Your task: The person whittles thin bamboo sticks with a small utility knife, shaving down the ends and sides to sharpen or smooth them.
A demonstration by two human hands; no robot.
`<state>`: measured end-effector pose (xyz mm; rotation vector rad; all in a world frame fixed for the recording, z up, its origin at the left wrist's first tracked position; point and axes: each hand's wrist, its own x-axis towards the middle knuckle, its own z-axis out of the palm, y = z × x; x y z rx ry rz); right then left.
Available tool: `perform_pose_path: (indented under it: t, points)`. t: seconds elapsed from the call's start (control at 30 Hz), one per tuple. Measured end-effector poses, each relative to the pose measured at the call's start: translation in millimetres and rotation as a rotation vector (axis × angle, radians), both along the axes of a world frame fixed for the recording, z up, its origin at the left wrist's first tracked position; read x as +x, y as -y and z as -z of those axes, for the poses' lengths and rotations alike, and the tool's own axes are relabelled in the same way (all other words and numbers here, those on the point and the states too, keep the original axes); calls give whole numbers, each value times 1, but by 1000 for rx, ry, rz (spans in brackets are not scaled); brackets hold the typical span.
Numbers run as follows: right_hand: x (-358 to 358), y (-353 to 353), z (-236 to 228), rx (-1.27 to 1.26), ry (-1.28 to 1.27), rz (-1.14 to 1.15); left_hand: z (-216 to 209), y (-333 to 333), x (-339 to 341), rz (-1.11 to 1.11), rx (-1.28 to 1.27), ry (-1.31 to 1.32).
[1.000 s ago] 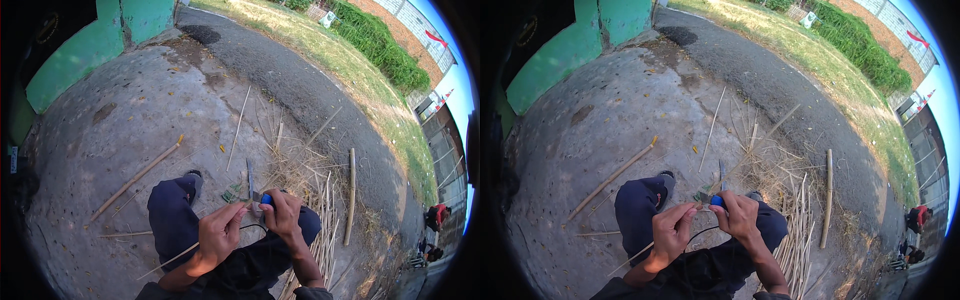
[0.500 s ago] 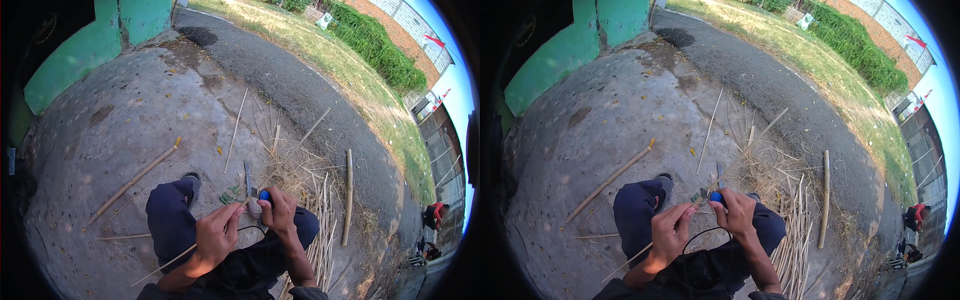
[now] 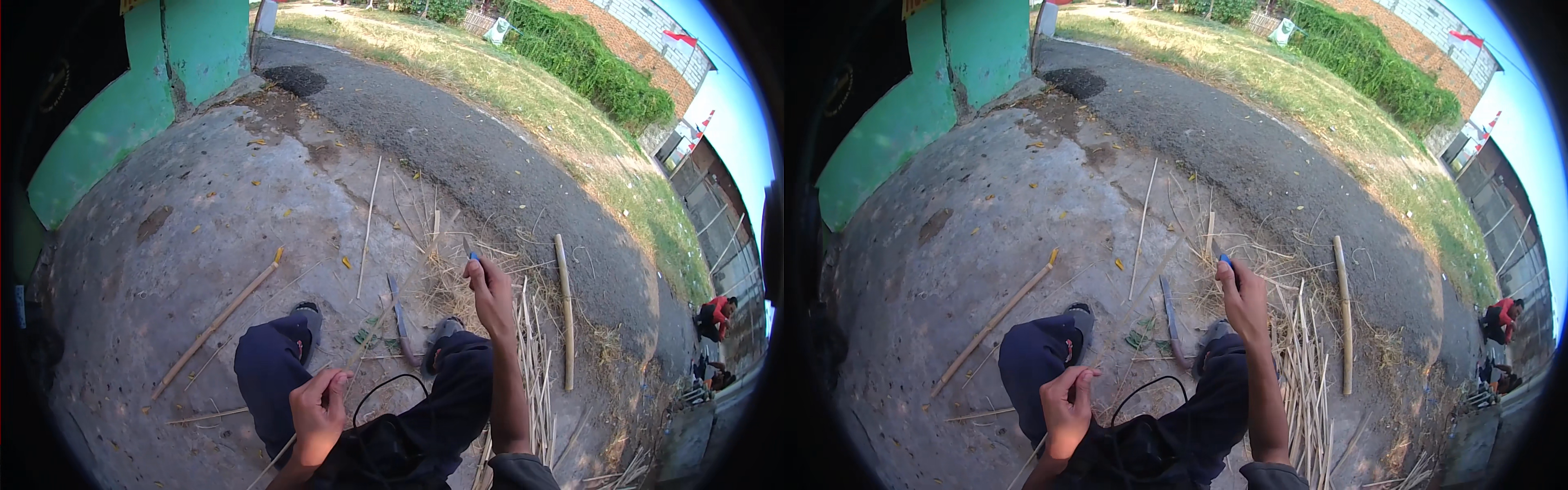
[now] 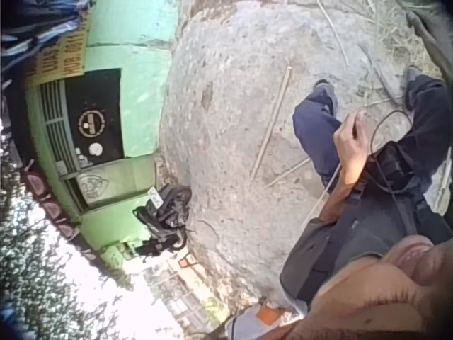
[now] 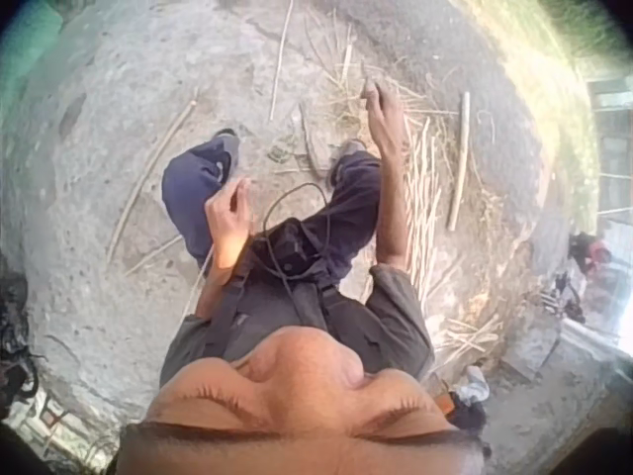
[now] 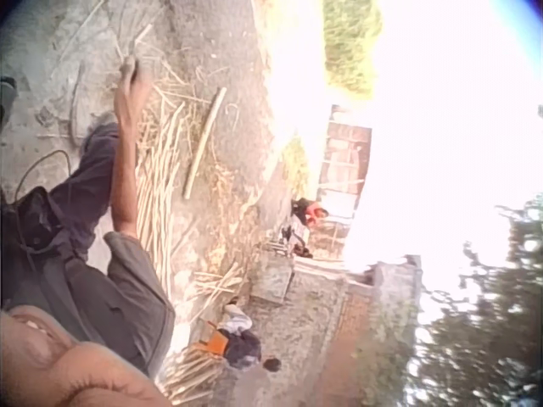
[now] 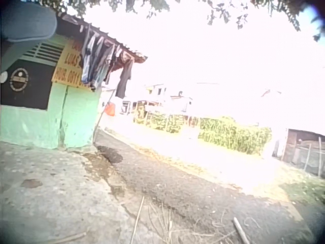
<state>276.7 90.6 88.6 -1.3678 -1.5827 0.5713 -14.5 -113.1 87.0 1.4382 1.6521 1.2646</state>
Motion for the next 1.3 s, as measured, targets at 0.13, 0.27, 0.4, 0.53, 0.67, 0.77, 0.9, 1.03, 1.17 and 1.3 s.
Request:
perform_pose_path:
  t: [0.13,0.27,0.4,0.53,0.67,0.77,0.9,1.03,1.17,1.3]
  points:
    - [9,16,3,-63,-262,128,-4,-27,-7,-30,23,-20]
    - [-35,70,7,-38,124,-221,-3,-38,4,139,-20,124]
    - [-56,93,30,68,205,-435,-6,-43,18,238,-173,216]
    - [-59,90,31,107,209,-506,3,-46,27,288,-113,142]
    - [-55,87,32,107,237,-530,1,-47,33,263,-123,130]
    - [-55,87,34,130,234,-499,-4,-48,40,229,-133,83]
    - [-57,86,44,182,239,-465,5,-45,45,199,-63,40]
    - [-58,86,41,151,265,-444,2,-46,48,163,-84,-17]
    - [-58,80,41,199,235,-424,-2,-45,46,176,-73,6]
    - [-58,78,38,259,251,-406,-5,-45,43,193,-93,22]
